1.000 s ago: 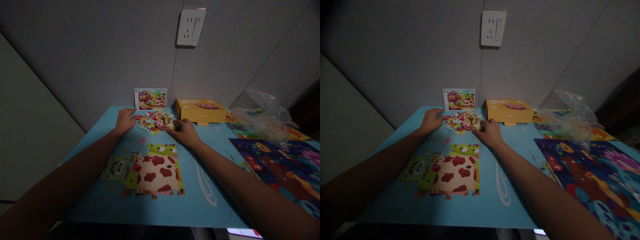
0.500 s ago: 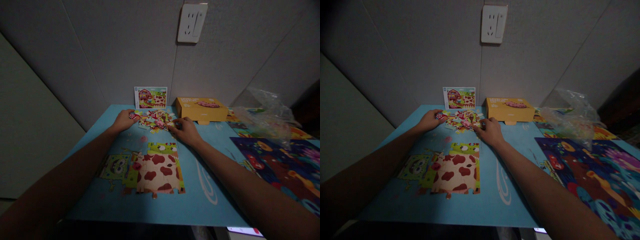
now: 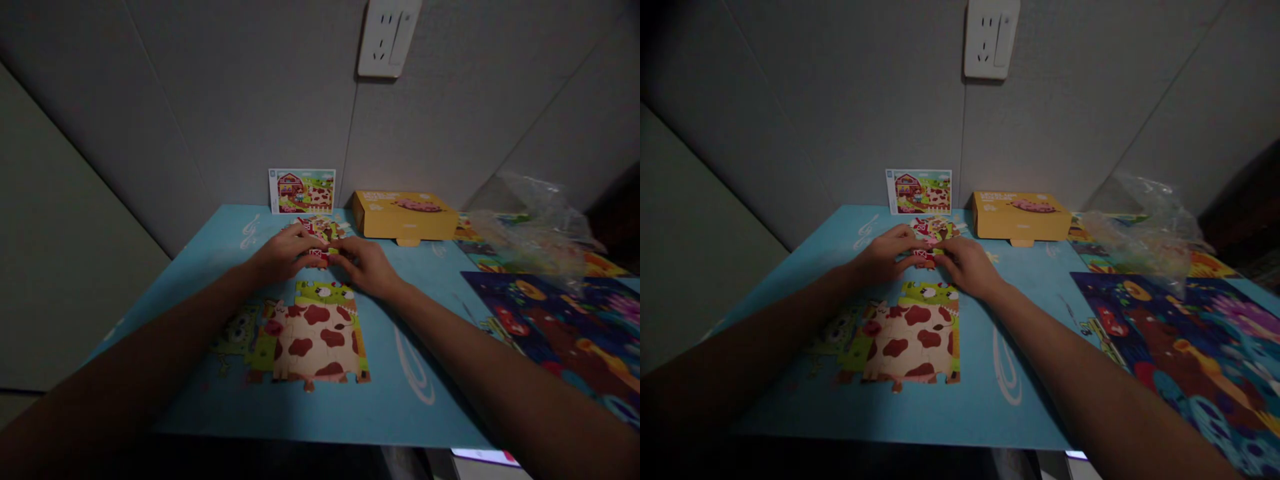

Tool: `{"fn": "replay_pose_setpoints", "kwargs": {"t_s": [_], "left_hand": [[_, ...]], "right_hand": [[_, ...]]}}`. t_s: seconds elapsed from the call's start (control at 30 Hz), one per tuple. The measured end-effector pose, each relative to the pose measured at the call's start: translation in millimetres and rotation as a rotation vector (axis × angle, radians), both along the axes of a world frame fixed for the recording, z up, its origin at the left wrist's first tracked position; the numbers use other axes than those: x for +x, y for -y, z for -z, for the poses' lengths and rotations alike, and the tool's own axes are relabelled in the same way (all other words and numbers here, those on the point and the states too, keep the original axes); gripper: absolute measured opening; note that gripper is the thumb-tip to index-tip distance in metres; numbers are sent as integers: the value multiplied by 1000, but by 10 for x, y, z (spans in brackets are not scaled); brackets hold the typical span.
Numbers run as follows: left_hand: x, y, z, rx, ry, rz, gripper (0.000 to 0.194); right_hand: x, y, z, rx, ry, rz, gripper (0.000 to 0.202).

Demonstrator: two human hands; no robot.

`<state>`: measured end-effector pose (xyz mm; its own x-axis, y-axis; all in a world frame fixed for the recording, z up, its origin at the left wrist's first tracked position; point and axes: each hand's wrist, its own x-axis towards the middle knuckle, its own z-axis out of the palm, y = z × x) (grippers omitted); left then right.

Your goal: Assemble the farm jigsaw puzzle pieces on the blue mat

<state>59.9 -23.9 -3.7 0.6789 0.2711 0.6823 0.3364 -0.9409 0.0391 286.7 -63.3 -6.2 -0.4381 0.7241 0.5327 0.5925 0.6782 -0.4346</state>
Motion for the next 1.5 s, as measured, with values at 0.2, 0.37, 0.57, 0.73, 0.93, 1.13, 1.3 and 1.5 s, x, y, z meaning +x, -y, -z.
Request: {"fn": "replay_pose_setpoints", "kwargs": {"t_s": [0.2, 0.37, 0.57, 0.73, 0.93, 1.13, 1.3, 1.5], "left_hand": [[-68, -49, -49, 69, -159, -2, 56], [-36, -16, -58, 154, -96, -86, 41], [-53, -24, -43, 106, -80, -158, 40], [-47, -21, -35, 74, -102, -198, 41], [-36, -52, -11, 17, -83, -375, 68], [-128, -159, 70, -244, -148, -626, 101], [-161, -192, 99, -361, -234, -674, 83], [-158, -201, 83, -334, -204, -654, 78]], "right_hand": [[5, -10, 21, -91, -83, 122, 18], [-10, -2, 24, -154, -142, 116, 25], [-23, 12, 20, -186, -138, 142, 31], [-28, 6, 36, -172, -122, 150, 32], [15, -57, 42, -108, -136, 326, 34], [143, -176, 87, -220, -129, 563, 32], [116, -172, 85, -226, -17, 592, 42], [103, -169, 100, -182, 5, 593, 44]]}}
